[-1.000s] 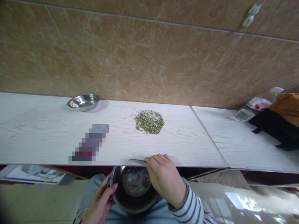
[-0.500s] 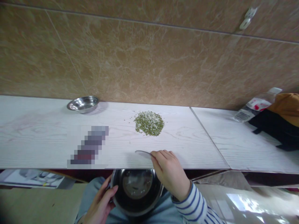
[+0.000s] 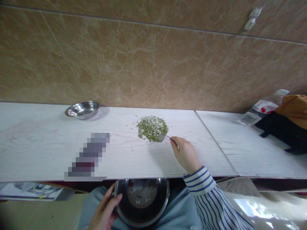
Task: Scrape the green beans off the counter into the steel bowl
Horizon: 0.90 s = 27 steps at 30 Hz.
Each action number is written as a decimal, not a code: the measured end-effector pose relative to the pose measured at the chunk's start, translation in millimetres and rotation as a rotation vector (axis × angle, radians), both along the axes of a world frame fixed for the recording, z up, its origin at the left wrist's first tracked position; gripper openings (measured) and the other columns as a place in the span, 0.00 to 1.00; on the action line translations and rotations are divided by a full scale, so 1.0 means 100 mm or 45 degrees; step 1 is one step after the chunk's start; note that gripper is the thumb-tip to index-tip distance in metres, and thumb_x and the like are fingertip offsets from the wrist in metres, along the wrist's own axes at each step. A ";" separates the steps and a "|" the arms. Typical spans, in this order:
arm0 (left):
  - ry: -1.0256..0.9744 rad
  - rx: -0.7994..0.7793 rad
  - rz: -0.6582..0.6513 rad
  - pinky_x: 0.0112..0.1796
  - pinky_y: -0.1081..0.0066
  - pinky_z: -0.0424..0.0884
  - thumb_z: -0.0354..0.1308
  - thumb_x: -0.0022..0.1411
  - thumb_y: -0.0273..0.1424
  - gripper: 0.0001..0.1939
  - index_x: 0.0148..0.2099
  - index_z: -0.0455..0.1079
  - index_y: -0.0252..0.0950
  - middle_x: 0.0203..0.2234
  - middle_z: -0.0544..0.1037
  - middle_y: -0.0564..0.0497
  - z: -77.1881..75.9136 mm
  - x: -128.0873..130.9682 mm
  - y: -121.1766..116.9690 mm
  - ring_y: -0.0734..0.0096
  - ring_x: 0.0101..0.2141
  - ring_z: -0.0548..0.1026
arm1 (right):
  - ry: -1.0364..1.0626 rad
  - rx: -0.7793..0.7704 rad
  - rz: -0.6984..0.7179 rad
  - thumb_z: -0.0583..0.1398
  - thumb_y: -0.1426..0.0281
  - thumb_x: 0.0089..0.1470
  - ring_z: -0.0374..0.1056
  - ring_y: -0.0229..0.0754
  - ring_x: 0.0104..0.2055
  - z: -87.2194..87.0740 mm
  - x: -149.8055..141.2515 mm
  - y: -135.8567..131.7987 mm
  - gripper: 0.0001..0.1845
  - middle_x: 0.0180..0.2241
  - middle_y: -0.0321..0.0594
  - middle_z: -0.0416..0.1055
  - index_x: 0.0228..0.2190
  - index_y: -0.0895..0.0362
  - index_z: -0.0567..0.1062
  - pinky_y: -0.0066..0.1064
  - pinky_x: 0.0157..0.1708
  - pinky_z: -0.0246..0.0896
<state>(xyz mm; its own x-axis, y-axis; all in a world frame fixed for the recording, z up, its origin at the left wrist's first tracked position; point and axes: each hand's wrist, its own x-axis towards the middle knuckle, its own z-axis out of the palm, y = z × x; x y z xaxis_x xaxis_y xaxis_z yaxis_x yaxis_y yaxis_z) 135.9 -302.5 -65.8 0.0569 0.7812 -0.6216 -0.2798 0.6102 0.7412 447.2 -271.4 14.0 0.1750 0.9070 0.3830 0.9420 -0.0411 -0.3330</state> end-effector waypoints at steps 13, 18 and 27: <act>-0.013 -0.049 0.020 0.39 0.65 0.77 0.65 0.52 0.35 0.28 0.56 0.69 0.40 0.49 0.81 0.44 -0.12 0.09 0.03 0.54 0.47 0.79 | -0.061 -0.089 -0.020 0.51 0.68 0.65 0.75 0.49 0.43 -0.06 -0.02 0.13 0.15 0.42 0.45 0.79 0.43 0.56 0.77 0.40 0.45 0.67; 0.018 -0.021 0.014 0.38 0.63 0.78 0.65 0.51 0.36 0.29 0.57 0.70 0.40 0.51 0.80 0.43 -0.15 0.10 0.03 0.50 0.49 0.78 | -0.060 -0.083 0.043 0.52 0.69 0.65 0.75 0.47 0.42 -0.04 -0.06 0.13 0.14 0.41 0.44 0.80 0.42 0.55 0.77 0.38 0.44 0.67; -0.018 -0.037 0.023 0.42 0.61 0.77 0.68 0.50 0.38 0.32 0.58 0.70 0.41 0.53 0.79 0.41 -0.23 0.08 0.04 0.49 0.51 0.77 | -0.069 -0.053 0.027 0.51 0.68 0.65 0.75 0.47 0.40 -0.04 -0.02 0.08 0.15 0.40 0.45 0.80 0.43 0.55 0.77 0.38 0.42 0.68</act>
